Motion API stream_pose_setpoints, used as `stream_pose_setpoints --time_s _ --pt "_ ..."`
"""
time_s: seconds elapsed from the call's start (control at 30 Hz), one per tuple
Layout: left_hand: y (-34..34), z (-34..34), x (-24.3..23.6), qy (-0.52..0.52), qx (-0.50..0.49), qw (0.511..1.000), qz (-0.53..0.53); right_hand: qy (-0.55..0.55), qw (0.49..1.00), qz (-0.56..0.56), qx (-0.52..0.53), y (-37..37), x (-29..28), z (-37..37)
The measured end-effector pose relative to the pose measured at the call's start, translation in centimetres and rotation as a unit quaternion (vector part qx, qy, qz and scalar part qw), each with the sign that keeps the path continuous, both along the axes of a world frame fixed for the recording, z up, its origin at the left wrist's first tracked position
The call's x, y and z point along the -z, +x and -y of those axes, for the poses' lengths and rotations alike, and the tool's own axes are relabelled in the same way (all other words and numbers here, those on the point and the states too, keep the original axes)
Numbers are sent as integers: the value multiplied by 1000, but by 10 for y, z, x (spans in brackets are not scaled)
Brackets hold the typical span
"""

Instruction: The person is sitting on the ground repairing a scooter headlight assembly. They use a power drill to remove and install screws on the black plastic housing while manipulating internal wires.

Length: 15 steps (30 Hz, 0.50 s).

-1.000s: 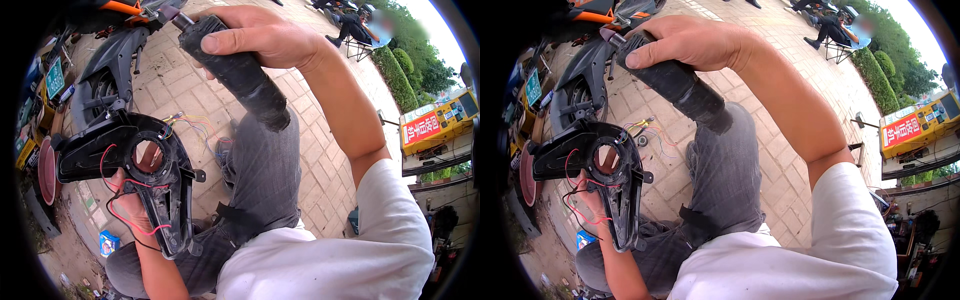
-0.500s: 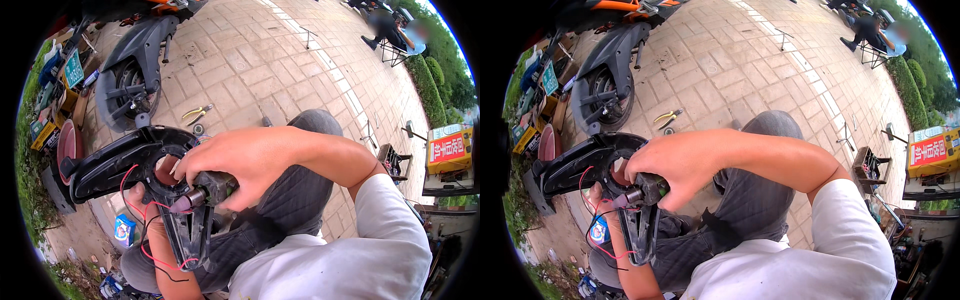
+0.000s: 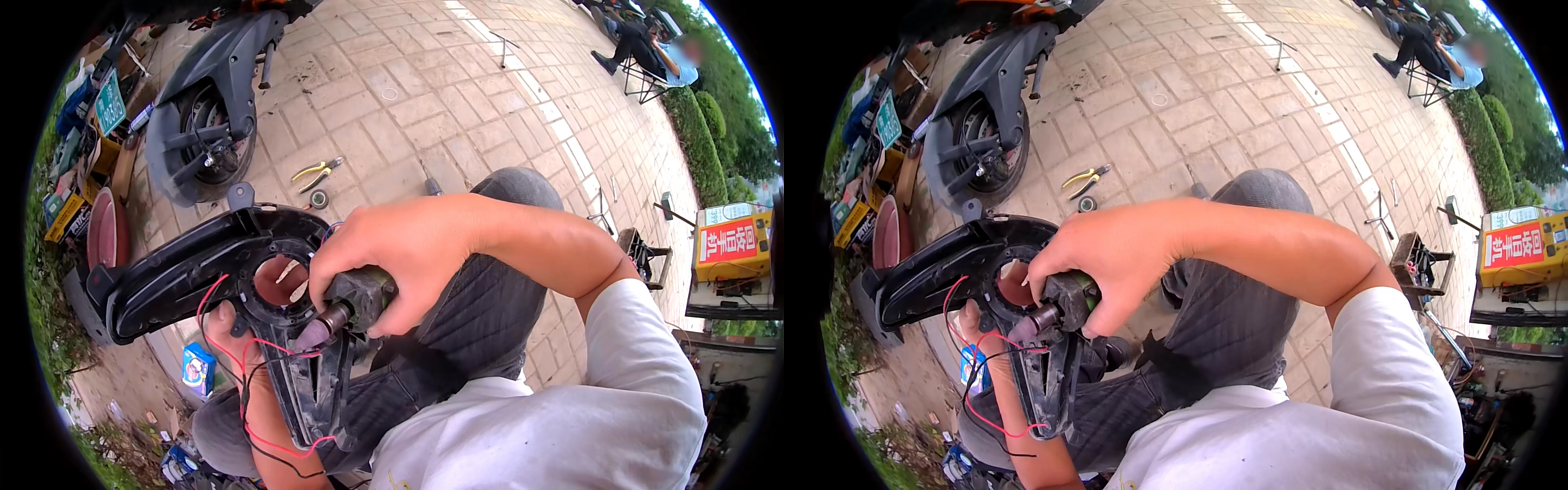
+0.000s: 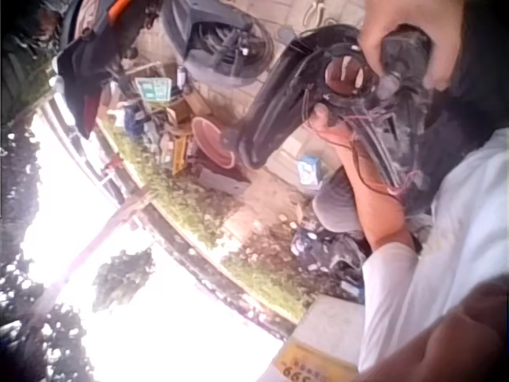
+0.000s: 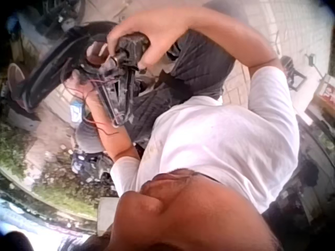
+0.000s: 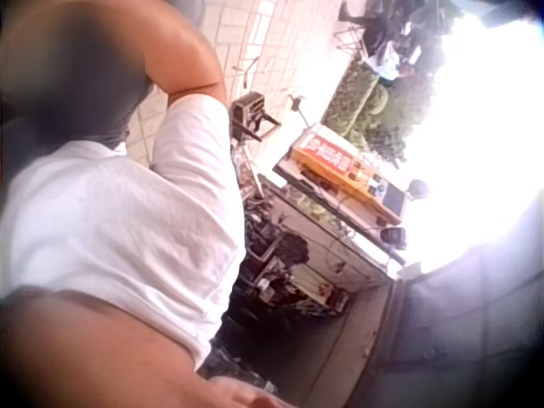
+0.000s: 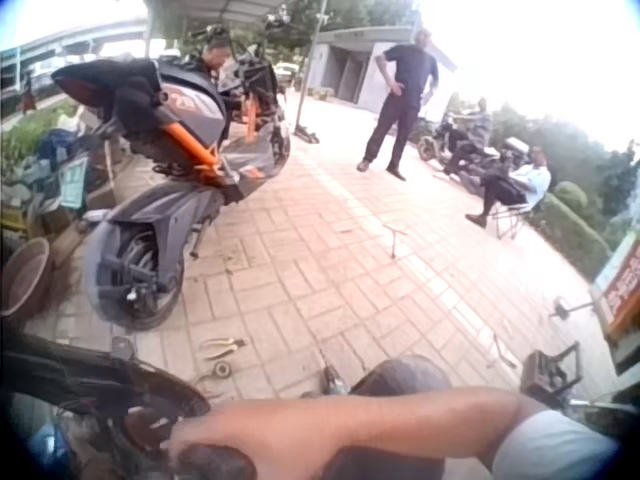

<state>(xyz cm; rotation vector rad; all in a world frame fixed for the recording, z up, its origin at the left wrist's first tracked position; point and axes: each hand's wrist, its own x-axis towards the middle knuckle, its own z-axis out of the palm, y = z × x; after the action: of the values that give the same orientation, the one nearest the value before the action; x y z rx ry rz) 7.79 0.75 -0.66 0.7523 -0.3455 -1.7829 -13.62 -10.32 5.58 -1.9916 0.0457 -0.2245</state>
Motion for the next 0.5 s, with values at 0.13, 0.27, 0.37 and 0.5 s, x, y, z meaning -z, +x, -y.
stream_pose_setpoints --time_s 0.13,0.27,0.37,0.5 --pt "17 -2 11 -47 -19 999 -19 53 992 -86 76 -4 -9 1" --pt "28 -6 22 -46 -33 998 -14 -27 977 -170 129 -2 -15 3" --pt "25 -10 28 -41 -87 995 12 -70 970 -202 119 3 -13 9" --pt "22 -22 31 44 -115 992 15 9 965 -257 55 10 -2 27"
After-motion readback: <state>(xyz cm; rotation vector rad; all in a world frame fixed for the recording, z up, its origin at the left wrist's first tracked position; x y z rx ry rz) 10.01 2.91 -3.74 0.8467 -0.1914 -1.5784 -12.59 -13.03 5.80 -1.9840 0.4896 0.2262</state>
